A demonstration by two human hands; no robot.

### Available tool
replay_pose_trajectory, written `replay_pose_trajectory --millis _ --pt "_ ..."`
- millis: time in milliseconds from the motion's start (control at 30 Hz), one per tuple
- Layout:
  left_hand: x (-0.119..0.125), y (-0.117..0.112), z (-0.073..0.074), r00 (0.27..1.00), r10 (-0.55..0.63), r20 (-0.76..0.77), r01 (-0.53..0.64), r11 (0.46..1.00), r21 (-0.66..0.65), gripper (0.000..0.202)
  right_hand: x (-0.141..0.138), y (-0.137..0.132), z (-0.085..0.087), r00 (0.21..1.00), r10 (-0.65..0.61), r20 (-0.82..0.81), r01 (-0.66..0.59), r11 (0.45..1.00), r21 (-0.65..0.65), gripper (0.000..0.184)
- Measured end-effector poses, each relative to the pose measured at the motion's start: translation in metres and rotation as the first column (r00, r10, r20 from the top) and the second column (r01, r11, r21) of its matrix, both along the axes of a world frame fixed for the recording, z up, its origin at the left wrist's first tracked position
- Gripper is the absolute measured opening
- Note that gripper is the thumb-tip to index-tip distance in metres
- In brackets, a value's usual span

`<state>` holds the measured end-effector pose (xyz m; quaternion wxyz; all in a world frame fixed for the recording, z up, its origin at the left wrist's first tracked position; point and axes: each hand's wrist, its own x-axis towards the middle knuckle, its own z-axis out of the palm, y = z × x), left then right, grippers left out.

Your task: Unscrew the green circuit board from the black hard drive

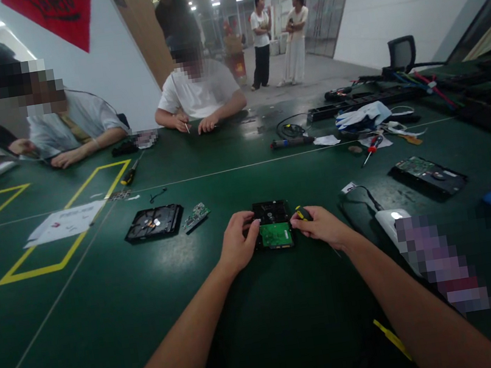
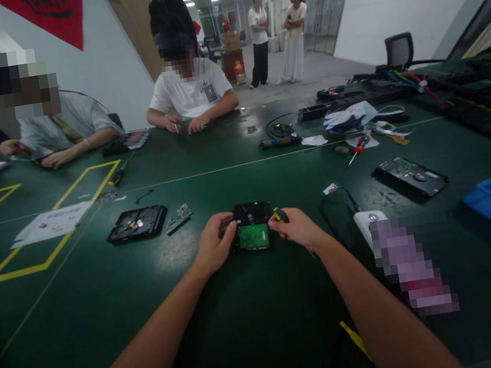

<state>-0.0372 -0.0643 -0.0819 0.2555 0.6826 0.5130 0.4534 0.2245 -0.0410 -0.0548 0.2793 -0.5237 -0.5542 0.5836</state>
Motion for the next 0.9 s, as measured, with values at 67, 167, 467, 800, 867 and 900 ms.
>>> replay_pose_trajectory --millis 67,167,467,800,867,900 --pt "0.000 0.000 0.001 1.000 -0.003 -0.022 0.003 1.000 0.022 0.030 0.000 0.000 -0.001 1.000 0.000 -0.008 0.000 1.000 0.010 0.027" --pt "0.000 0.000 0.002 0.999 -0.005 -0.052 0.007 0.999 0.031 0.029 -0.001 -0.001 -0.001 1.000 -0.005 -0.028 0.006 0.999 0.040 0.026" --pt "0.003 0.003 0.000 0.997 0.001 -0.080 -0.005 0.999 -0.050 0.043 -0.004 0.000 -0.002 0.998 -0.063 -0.025 0.063 0.997 0.031 0.028" --pt "0.009 0.006 -0.006 0.994 -0.002 -0.106 -0.006 0.997 -0.073 0.053 -0.013 0.003 -0.004 0.996 -0.088 -0.027 0.090 0.992 0.090 0.032" --pt "0.009 0.006 -0.006 0.993 -0.003 -0.115 -0.005 0.998 -0.070 0.052 -0.014 0.003 -0.007 0.996 -0.084 -0.001 0.084 0.990 0.114 0.031" --pt "0.009 0.006 -0.006 0.993 -0.003 -0.122 -0.006 0.998 -0.067 0.052 -0.014 0.003 -0.008 0.996 -0.083 0.009 0.082 0.989 0.126 0.030"
